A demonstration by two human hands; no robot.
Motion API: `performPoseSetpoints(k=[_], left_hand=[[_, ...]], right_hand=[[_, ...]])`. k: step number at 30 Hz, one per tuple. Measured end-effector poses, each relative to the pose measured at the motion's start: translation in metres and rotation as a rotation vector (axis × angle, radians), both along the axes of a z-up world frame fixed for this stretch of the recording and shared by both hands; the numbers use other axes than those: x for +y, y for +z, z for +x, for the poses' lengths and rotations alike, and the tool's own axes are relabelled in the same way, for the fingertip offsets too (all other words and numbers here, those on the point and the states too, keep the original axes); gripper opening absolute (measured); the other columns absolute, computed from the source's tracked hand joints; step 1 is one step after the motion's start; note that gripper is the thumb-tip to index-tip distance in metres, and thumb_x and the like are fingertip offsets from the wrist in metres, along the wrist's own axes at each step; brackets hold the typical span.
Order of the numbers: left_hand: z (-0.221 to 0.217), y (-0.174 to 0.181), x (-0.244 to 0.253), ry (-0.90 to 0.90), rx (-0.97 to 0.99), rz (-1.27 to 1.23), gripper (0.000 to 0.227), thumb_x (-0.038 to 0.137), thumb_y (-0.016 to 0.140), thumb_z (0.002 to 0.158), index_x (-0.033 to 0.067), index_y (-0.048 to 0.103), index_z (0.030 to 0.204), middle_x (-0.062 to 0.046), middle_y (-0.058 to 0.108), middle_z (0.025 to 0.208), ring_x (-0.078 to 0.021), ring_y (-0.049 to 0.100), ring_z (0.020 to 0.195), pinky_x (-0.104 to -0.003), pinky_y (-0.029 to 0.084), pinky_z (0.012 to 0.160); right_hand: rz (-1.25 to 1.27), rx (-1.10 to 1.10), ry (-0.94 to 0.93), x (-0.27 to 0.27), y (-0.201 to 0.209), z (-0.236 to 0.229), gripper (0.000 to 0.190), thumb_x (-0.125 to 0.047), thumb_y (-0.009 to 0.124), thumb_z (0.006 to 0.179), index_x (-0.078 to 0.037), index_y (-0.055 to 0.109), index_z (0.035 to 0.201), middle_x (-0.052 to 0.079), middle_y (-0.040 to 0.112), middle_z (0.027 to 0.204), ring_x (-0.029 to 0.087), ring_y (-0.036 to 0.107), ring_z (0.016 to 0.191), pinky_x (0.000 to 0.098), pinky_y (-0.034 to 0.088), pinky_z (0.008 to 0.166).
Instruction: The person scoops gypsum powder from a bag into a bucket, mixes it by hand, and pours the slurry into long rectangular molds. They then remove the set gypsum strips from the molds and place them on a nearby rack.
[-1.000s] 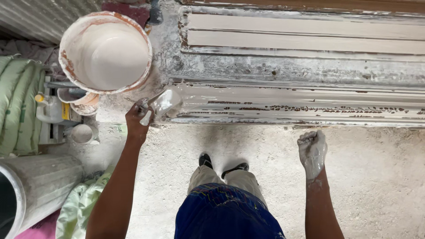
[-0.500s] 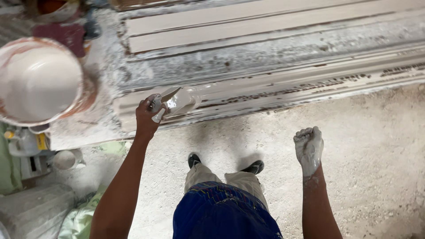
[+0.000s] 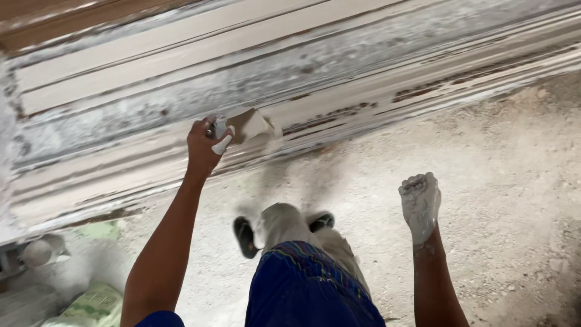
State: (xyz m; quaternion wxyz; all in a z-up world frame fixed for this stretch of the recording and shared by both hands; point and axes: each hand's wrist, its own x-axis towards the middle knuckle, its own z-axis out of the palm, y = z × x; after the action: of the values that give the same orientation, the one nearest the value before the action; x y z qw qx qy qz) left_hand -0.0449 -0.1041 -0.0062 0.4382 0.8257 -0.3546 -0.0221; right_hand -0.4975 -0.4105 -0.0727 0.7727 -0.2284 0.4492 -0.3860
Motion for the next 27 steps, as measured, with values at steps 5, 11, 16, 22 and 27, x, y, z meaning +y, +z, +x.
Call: performPoseSetpoints(k=[5, 11, 16, 22, 27], left_hand=[[-0.059, -0.011, -0.149, -0.066, -0.084, -0.051, 0.05, 0.025, 0.089, 0.086, 0.003, 0.069, 0.126, -0.015, 0.063, 0.098, -0.0242, 0.064, 0.083, -0.039, 0.054, 0.071], [-0.136, -0.006, -0.325, -0.201, -0.142, -0.059, 0.047, 0.023, 0.089, 0.084, -0.0001, 0.07, 0.12, -0.018, 0.061, 0.098, -0.0258, 0.063, 0.082, -0.04, 0.054, 0.07], [-0.199, 0.002, -0.47, -0.305, -0.215, 0.072, 0.04, 0.026, 0.091, 0.091, 0.0042, 0.071, 0.118, -0.012, 0.066, 0.101, -0.0285, 0.058, 0.092, -0.043, 0.051, 0.075], [-0.291, 0.023, -0.647, -0.474, -0.618, -0.01, 0.036, 0.024, 0.09, 0.079, 0.021, 0.075, 0.112, -0.016, 0.067, 0.119, -0.0311, 0.052, 0.101, -0.044, 0.05, 0.075], [-0.372, 0.042, -0.794, -0.395, -0.158, 0.165, 0.054, 0.026, 0.091, 0.081, 0.0038, 0.069, 0.125, -0.016, 0.057, 0.111, -0.0323, 0.056, 0.096, -0.047, 0.052, 0.077]], right_hand=[[0.015, -0.086, 0.026, -0.095, 0.004, -0.041, 0.035, -0.033, 0.052, 0.112, -0.01, 0.055, 0.086, 0.006, 0.057, 0.077, 0.021, 0.056, 0.073, 0.0339, 0.048, 0.067], [-0.058, -0.091, 0.036, -0.222, 0.002, -0.085, 0.032, -0.032, 0.056, 0.109, -0.01, 0.056, 0.086, 0.007, 0.058, 0.077, 0.021, 0.057, 0.072, 0.0346, 0.046, 0.064], [-0.072, -0.096, 0.036, -0.36, 0.002, -0.137, 0.03, -0.031, 0.058, 0.109, -0.01, 0.057, 0.087, 0.006, 0.058, 0.078, 0.022, 0.056, 0.07, 0.0344, 0.045, 0.062], [-0.047, -0.007, 0.049, -0.519, 0.004, -0.221, 0.033, -0.032, 0.056, 0.109, -0.009, 0.055, 0.085, 0.006, 0.056, 0.077, 0.019, 0.056, 0.07, 0.0325, 0.046, 0.061], [0.0, -0.01, 0.05, -0.671, -0.048, -0.276, 0.035, -0.031, 0.056, 0.109, -0.009, 0.052, 0.083, 0.006, 0.054, 0.076, 0.02, 0.055, 0.067, 0.0324, 0.045, 0.057]])
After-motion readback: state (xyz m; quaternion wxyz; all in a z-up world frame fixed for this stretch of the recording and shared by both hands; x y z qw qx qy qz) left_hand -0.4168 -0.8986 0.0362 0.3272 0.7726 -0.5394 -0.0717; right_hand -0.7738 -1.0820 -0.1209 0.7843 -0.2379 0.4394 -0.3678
